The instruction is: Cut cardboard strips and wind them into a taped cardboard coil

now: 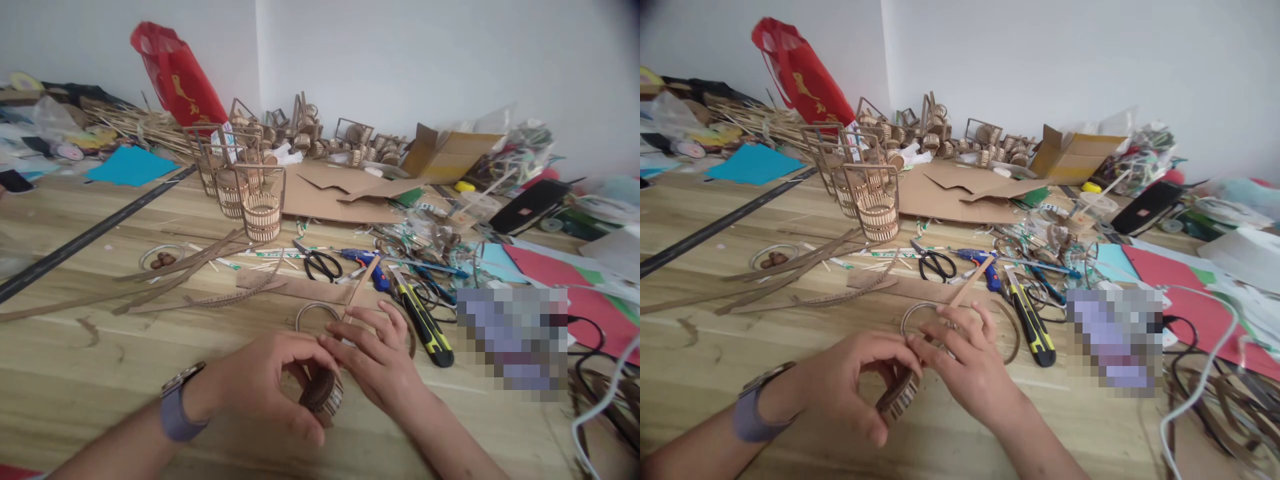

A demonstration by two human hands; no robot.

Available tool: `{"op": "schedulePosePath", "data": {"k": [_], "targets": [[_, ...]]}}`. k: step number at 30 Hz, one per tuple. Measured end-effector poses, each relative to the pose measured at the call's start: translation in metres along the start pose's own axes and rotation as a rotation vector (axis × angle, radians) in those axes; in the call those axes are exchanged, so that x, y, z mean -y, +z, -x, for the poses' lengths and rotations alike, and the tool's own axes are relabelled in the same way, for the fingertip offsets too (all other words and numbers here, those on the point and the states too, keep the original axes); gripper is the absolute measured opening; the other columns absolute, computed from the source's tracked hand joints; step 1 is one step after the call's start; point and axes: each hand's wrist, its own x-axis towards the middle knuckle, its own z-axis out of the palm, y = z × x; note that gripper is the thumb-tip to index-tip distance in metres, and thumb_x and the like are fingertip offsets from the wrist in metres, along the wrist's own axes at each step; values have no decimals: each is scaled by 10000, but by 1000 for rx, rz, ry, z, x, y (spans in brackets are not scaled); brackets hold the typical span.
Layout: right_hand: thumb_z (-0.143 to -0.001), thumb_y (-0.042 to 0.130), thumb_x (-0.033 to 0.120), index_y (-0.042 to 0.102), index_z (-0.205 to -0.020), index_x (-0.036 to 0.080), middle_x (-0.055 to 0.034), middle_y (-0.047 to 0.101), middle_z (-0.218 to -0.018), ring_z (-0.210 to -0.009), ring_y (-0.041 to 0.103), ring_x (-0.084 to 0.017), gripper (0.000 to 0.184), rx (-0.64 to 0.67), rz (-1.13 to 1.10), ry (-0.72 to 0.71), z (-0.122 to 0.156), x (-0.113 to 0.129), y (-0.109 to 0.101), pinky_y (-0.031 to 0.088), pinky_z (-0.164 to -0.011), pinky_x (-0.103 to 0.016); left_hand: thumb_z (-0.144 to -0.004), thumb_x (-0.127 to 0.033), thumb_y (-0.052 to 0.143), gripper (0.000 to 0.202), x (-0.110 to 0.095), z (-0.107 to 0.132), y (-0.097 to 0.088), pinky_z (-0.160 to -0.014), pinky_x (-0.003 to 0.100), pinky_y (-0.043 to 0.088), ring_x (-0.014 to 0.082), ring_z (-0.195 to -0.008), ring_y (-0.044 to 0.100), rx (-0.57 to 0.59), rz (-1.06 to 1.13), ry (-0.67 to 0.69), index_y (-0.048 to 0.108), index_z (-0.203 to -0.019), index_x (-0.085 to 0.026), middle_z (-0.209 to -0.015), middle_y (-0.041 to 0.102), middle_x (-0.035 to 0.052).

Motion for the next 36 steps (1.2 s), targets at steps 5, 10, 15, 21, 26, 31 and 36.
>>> {"op": "schedulePosePath", "data": {"k": [5, 10, 15, 21, 26, 31, 36], "targets": [[-1038, 429, 158, 723, -1006, 226, -17, 725, -822, -965, 602, -180, 303, -74, 63, -8, -1, 2, -12, 307, -1063, -408, -565, -373, 944, 547, -4, 1, -3, -734, 257, 549, 164, -796, 646, 63, 189, 22, 746, -1049, -212, -974, 676, 42], [-937, 565, 45, 733, -992, 197, -29, 654, -812, -765, 609, -154, 233, -170, 192, 41, -3, 1, -28, 439, -814, -330, -658, -394, 900, 550, -1, 1, -7, -695, 242, 516, 140, -769, 626, 46, 464, 28, 724, -1160, -253, -1036, 700, 56], [-922, 580, 59, 716, -1079, 186, -57, 694, -862, -793, 622, -175, 243, -147, 124, 30, -6, 12, -31, 475, -714, -310, -867, -467, 706, 480, 6, -1, -8, -908, 324, 465, 226, -1089, 596, 21, 389, 70, 644, -1291, -251, -1193, 668, 76], [-972, 579, 143, 670, -1107, 173, -46, 750, -886, -782, 631, -161, 166, -80, 21, 76, -7, 26, -25, 495, -699, -305, -951, -251, 497, 375, 2, 0, 0, -1000, 344, 408, 215, -1134, 546, -78, 94, -1, 575, -1316, -212, -1268, 613, 57], [-1004, 529, 162, 677, -1083, 165, -42, 745, -881, -753, 614, -148, 167, -49, -38, 107, -5, 28, -20, 492, -685, -288, -897, -203, 475, 386, -2, -3, 4, -1024, 390, 407, 243, -1129, 557, -83, 15, 24, 594, -1264, -199, -1237, 630, 68], [-1005, 526, 175, 698, -1045, 167, -44, 730, -860, -739, 620, -138, 177, -69, -43, 129, -7, 30, -19, 484, -668, -276, -891, -224, 469, 371, -6, -3, 5, -1005, 386, 422, 243, -1106, 576, -85, -22, 54, 605, -1236, -201, -1222, 647, 62], [-982, 569, 191, 723, -988, 194, -27, 700, -797, -692, 640, -127, 154, -104, -43, 156, -9, 32, -19, 496, -628, -259, -915, -278, 487, 349, -7, -4, 6, -987, 371, 440, 252, -1135, 585, -80, -14, 76, 607, -1230, -189, -1224, 658, 77]]}}
